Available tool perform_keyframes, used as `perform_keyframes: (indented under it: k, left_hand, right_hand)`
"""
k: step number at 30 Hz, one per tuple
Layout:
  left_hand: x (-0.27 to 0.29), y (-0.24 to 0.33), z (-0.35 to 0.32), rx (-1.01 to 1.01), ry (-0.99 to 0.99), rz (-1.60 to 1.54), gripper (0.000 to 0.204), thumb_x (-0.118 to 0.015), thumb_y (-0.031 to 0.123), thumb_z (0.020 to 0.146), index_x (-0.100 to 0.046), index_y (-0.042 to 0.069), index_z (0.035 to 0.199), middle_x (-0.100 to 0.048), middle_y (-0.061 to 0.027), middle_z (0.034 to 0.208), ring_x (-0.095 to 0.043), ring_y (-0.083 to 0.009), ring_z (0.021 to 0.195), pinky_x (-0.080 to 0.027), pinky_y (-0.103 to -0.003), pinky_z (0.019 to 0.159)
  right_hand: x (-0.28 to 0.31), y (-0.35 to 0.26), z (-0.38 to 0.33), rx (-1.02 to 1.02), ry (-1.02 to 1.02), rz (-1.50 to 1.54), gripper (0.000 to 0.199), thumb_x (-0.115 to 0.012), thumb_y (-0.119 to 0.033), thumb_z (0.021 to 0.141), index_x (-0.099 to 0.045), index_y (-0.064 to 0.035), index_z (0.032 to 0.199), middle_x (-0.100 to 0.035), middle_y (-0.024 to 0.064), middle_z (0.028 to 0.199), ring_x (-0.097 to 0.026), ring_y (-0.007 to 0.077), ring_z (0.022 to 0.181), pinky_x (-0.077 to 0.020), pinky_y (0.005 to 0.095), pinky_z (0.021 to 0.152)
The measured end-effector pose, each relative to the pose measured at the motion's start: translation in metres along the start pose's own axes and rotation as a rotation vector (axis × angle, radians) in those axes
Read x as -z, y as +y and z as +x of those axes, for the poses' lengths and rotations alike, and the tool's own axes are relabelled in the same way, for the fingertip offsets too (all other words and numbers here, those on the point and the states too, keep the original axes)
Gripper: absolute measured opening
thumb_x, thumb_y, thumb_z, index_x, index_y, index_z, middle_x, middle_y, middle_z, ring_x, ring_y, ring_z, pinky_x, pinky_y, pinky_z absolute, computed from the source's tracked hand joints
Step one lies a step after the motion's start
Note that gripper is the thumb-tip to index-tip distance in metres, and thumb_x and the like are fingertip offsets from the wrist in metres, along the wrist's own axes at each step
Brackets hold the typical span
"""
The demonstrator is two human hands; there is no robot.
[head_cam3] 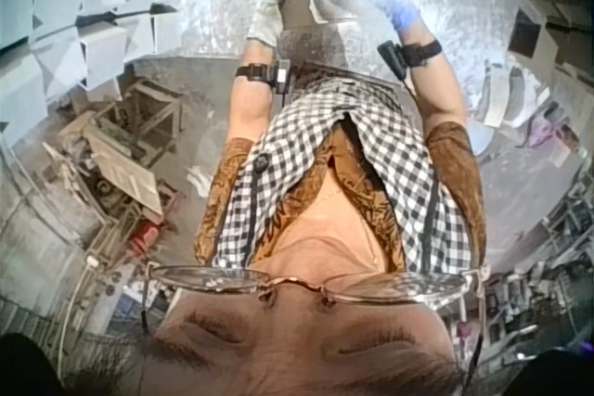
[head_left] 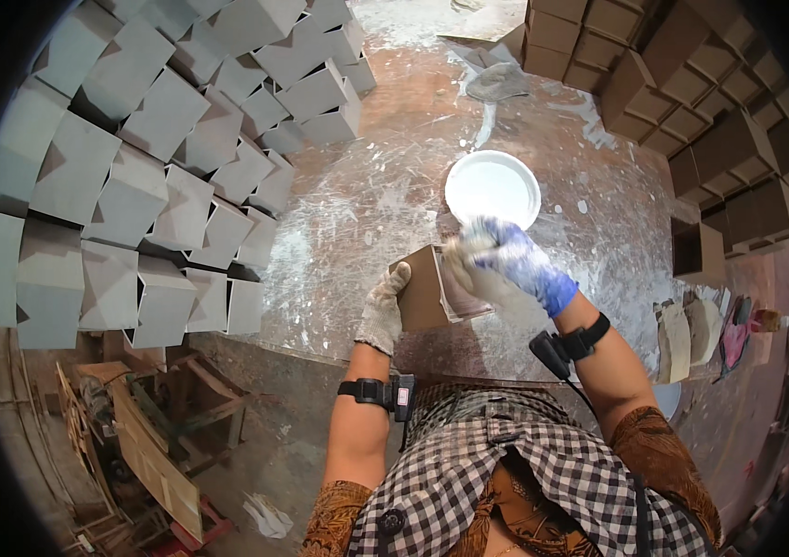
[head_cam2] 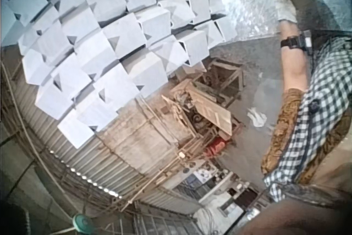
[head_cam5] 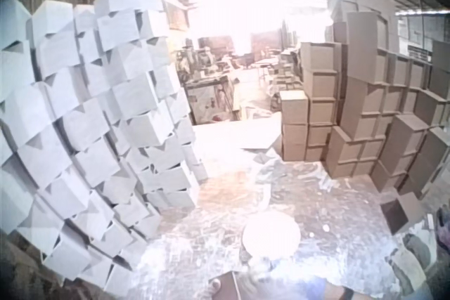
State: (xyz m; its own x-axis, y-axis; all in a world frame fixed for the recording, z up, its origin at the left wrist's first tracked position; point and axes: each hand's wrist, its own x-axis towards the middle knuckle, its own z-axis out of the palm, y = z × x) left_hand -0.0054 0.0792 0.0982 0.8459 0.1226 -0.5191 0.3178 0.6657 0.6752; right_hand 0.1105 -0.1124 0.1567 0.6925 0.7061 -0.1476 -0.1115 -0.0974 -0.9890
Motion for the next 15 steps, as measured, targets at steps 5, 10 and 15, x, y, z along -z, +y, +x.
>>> perform_keyframes:
  k: [5,10,15]
  left_hand:
    - [0.007,-0.013,0.01,-0.051,0.064,-0.064,0.035,-0.068,0.032,0.075,-0.06,0.003,0.093,-0.062,-0.0056,0.086,-0.06,-0.0154,0.076,-0.053,-0.027,0.066]
    - [0.012,-0.012,0.007,0.016,0.067,-0.077,0.038,-0.069,0.034,0.074,-0.059,0.003,0.094,-0.062,-0.0063,0.086,-0.061,-0.016,0.079,-0.054,-0.028,0.067]
    - [-0.009,0.001,-0.005,0.006,0.095,0.029,0.037,-0.069,0.034,0.074,-0.06,0.003,0.093,-0.062,-0.0076,0.09,-0.061,-0.0176,0.079,-0.054,-0.034,0.069]
  right_hand:
    - [-0.025,0.017,0.025,0.066,0.059,-0.107,0.025,-0.056,-0.008,0.073,-0.053,-0.0049,0.098,-0.057,0.0029,0.085,-0.054,0.0129,0.08,-0.0452,0.0258,0.07]
    - [-0.059,0.018,-0.037,0.159,-0.193,0.044,0.014,-0.049,-0.003,0.083,-0.053,-0.002,0.096,-0.057,0.0075,0.086,-0.056,0.0151,0.081,-0.0469,0.0264,0.07]
    - [-0.021,0.052,-0.061,-0.261,-0.197,0.802,0.015,-0.051,0.002,0.079,-0.054,-0.0019,0.094,-0.056,0.0096,0.087,-0.056,0.0193,0.081,-0.046,0.0283,0.074]
